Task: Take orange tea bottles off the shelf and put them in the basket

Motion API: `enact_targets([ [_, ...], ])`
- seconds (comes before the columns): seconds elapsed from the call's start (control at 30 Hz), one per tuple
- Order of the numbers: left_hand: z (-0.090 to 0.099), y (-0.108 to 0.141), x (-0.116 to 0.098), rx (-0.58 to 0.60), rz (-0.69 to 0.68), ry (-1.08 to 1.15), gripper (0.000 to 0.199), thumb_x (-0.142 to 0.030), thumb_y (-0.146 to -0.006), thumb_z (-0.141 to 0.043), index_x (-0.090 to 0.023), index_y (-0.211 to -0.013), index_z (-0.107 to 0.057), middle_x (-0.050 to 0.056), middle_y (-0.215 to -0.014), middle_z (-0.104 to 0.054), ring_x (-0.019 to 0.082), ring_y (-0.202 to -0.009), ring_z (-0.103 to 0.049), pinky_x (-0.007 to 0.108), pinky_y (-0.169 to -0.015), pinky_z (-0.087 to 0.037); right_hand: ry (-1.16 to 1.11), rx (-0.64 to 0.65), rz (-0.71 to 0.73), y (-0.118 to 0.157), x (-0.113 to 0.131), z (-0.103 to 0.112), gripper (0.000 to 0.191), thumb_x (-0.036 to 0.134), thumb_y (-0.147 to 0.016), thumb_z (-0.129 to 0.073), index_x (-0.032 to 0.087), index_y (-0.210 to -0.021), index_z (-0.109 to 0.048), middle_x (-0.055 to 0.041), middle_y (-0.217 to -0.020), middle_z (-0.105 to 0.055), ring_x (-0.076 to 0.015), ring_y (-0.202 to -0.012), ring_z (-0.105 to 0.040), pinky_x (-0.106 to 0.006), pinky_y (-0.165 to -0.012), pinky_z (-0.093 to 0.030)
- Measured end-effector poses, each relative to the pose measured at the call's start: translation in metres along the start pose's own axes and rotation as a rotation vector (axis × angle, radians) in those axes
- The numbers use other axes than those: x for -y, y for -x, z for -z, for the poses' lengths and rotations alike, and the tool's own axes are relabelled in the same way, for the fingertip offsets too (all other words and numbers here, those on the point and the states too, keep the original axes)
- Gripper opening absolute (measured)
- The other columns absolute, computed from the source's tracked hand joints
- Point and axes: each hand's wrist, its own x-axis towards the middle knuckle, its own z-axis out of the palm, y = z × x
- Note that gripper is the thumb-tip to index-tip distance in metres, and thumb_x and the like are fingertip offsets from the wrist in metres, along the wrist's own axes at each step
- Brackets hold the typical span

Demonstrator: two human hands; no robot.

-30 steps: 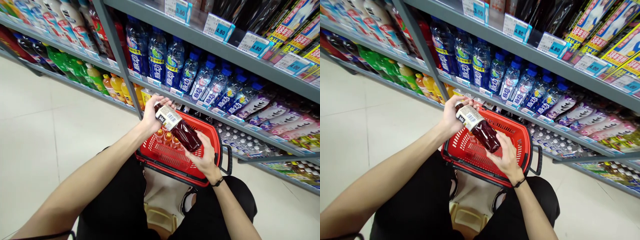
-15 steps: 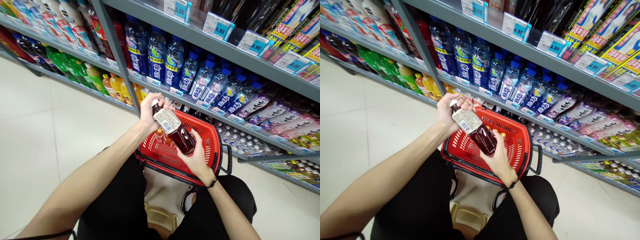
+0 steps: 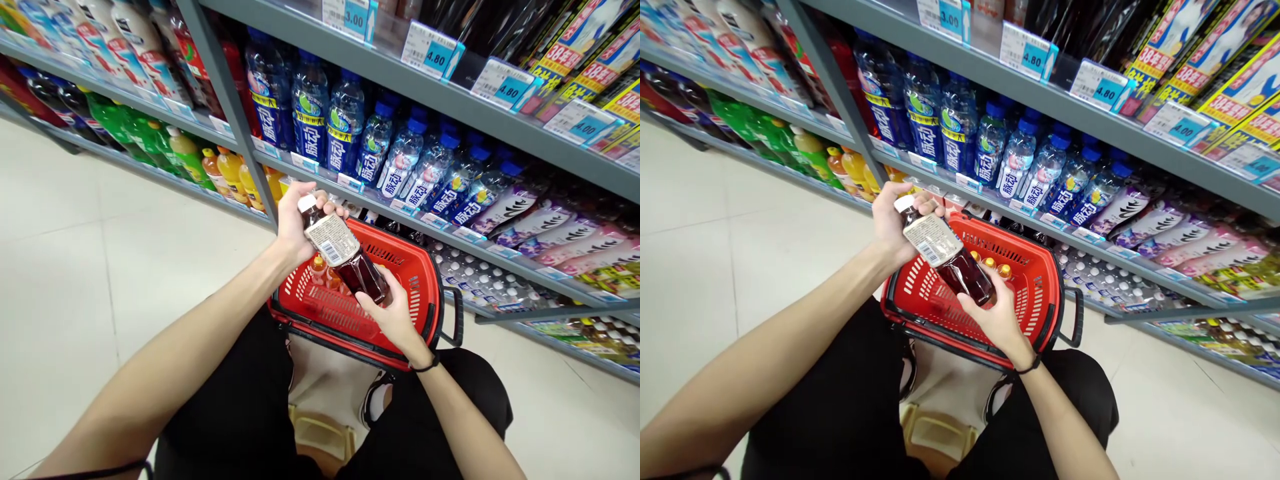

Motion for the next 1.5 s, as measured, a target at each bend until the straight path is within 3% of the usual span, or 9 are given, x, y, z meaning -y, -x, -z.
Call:
enact_targets([
  [0.07, -0.001, 0.000, 0.000, -0.007, 0.007, 0.016, 0.037, -0.039, -0.081, -0.063, -0.024, -0.056, -0.041, -0.001, -0.050, -0.053, 0.015, -0.053, -0.060, 0.032, -0.077, -0.061, 0.052, -0.030, 0.048, -0.001, 0.002, 0.003, 0.061, 0.037, -0.084, -0.086, 0.025, -0.139, -0.064, -0.0082, -0.134, -0.073, -0.0282, -0.119, -0.073, -0.043, -0.106, -0.061],
  [0.37, -0.001, 0.002, 0.000, -0.007, -0.001, 0.014, 0.035, -0.039, -0.080, -0.065, -0.023, -0.058, -0.043, -0.001, -0.051, -0.053, 0.015, -0.050, -0.060, 0.034, -0.074, -0.062, 0.188, -0.089, 0.127, 0.001, 0.001, 0.003, 0.065, 0.035, -0.082, -0.087, 0.021, -0.141, -0.063, -0.0120, -0.134, -0.073, -0.0280, -0.119, -0.073, -0.045, -0.107, -0.060],
  [0.8, -0.001, 0.000, 0.001, -0.016, 0.036, 0.030, 0.029, -0.034, -0.080, -0.063, -0.024, -0.060, -0.045, -0.002, -0.050, -0.051, 0.014, -0.052, -0.060, 0.028, -0.065, -0.058, 0.140, -0.053, 0.055, 0.001, -0.002, 0.003, 0.061, 0.039, -0.081, -0.087, 0.022, -0.135, -0.064, -0.0096, -0.125, -0.075, -0.0259, -0.105, -0.076, -0.039, -0.093, -0.064],
  [1.17, 0.001, 0.000, 0.003, 0.011, 0.032, 0.032, 0.027, -0.033, -0.080, -0.063, -0.023, -0.061, -0.045, -0.002, -0.051, -0.050, 0.015, -0.054, -0.062, 0.026, -0.060, -0.056, 0.124, -0.068, 0.036, 0.002, -0.005, 0.002, 0.061, 0.039, -0.080, -0.088, 0.023, -0.133, -0.064, -0.0098, -0.126, -0.075, -0.0273, -0.110, -0.076, -0.042, -0.098, -0.063],
  [1.3, 0.000, 0.000, 0.003, 0.006, 0.037, 0.017, 0.027, -0.033, -0.079, -0.061, -0.024, -0.061, -0.045, -0.002, -0.051, -0.051, 0.014, -0.054, -0.061, 0.027, -0.065, -0.058, 0.112, -0.062, 0.017, 0.002, -0.005, 0.001, 0.060, 0.040, -0.080, -0.088, 0.023, -0.132, -0.064, -0.0096, -0.125, -0.076, -0.0274, -0.108, -0.076, -0.042, -0.095, -0.064],
  [1.4, 0.000, 0.001, 0.002, 0.020, 0.047, 0.017, 0.027, -0.035, -0.079, -0.062, -0.023, -0.060, -0.045, -0.002, -0.051, -0.051, 0.014, -0.054, -0.061, 0.029, -0.072, -0.060, 0.060, -0.062, -0.018, 0.002, 0.001, 0.000, 0.059, 0.040, -0.077, -0.090, 0.023, -0.128, -0.065, -0.0082, -0.118, -0.077, -0.0242, -0.093, -0.077, -0.037, -0.082, -0.066],
  [1.5, 0.000, 0.003, 0.001, 0.069, 0.059, -0.023, 0.026, -0.040, -0.079, -0.062, -0.023, -0.063, -0.051, 0.000, -0.056, -0.056, 0.016, -0.059, -0.065, 0.032, -0.075, -0.061, -0.115, -0.034, -0.156, 0.001, 0.010, 0.000, 0.057, 0.045, -0.076, -0.090, 0.023, -0.121, -0.063, -0.0037, -0.092, -0.077, -0.0152, -0.052, -0.066, -0.028, -0.047, -0.056],
])
